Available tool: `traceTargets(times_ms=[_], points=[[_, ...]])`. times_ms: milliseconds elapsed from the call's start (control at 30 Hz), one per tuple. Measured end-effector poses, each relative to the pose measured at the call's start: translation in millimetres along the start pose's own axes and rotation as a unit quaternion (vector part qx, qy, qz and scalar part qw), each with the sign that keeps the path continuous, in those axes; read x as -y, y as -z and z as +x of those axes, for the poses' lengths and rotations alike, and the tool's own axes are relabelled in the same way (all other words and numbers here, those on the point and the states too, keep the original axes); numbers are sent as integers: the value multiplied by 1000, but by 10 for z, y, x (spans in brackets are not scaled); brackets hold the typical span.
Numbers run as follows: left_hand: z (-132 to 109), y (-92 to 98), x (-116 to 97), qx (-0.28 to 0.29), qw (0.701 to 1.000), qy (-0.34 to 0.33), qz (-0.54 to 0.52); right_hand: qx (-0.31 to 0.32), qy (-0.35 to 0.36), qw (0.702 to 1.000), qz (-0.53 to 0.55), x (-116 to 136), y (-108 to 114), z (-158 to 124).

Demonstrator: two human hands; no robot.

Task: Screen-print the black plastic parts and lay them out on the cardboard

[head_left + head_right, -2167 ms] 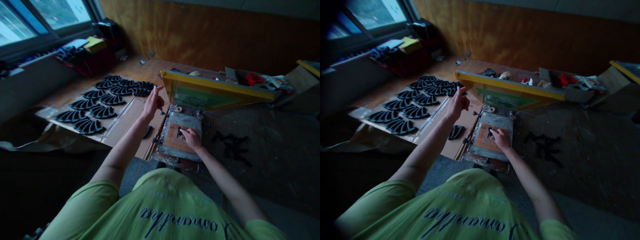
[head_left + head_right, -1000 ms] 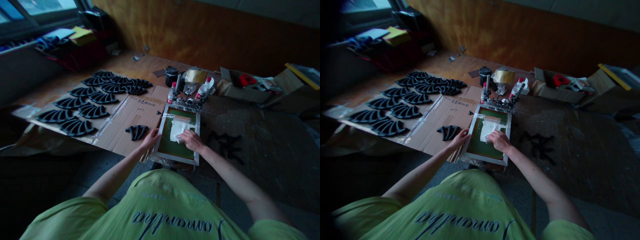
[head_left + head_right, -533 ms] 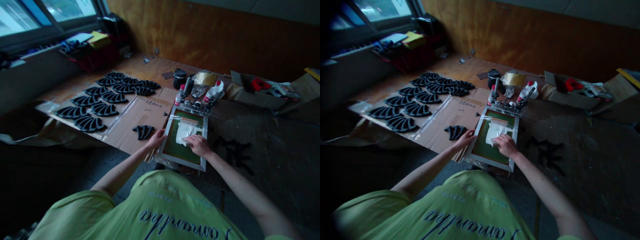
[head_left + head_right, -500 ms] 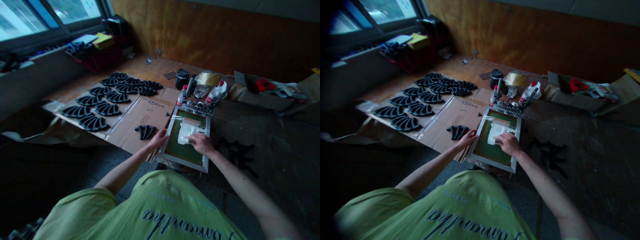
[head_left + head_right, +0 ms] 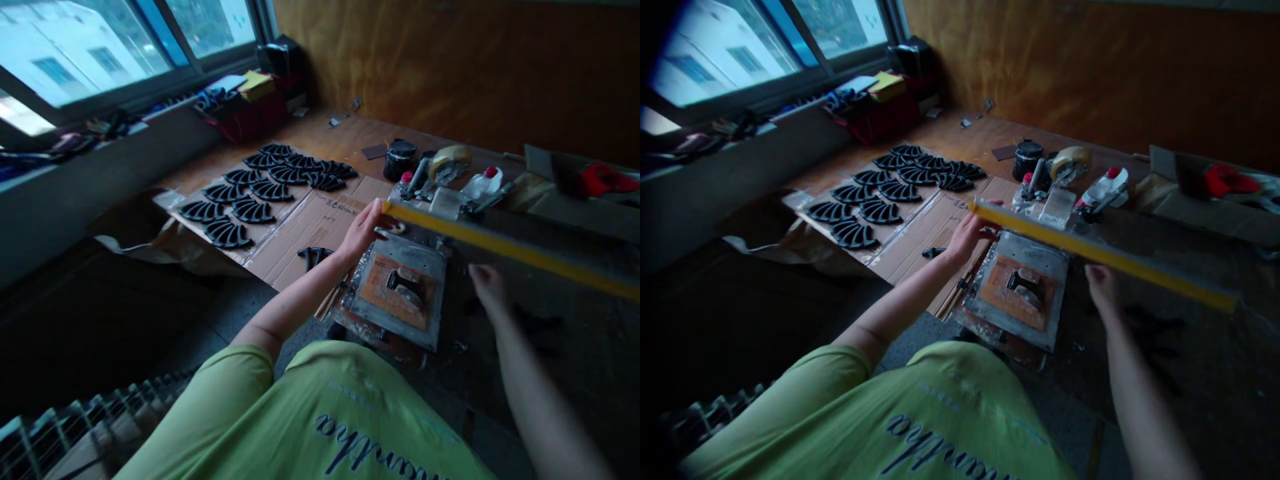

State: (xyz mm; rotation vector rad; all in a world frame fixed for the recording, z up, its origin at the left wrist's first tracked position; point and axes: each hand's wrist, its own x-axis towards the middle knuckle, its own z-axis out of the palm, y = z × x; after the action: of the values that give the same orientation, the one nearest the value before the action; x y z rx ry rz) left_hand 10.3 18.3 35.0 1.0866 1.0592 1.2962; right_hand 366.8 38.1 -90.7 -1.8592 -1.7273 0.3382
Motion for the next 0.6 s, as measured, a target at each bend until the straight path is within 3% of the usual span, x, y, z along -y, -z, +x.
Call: traceTargets(times_ms=[100,200,267,300,367,400,500,567,600], points=[[212,-107,-191,-11,1000,-12,-6,87,74,993,-33,155,-498,-462],[106,-157,-42,-51,998,0,-26,124,127,975,-135,475,-774,-753],[-164,-190,251,-30,996,80,-18,131,90,973,-169,688,-802,-865],[-338,-209,430,23,986,163,-2,124,63,975,-171,796,-794,-923],[-692,-247,779,134,939,317,10,95,39,983,-154,1025,-787,-1066],[-842,-258,925,148,928,343,-9,83,57,985,-140,1135,-796,-1141],[-1044,-177,1177,92,933,341,-74,99,202,971,-75,1291,-813,-1265],[-964,52,1222,23,945,319,-64,96,243,965,-32,1103,-715,-1190],[-888,234,1227,-15,951,305,-36,76,221,972,-25,904,-625,-1104]])
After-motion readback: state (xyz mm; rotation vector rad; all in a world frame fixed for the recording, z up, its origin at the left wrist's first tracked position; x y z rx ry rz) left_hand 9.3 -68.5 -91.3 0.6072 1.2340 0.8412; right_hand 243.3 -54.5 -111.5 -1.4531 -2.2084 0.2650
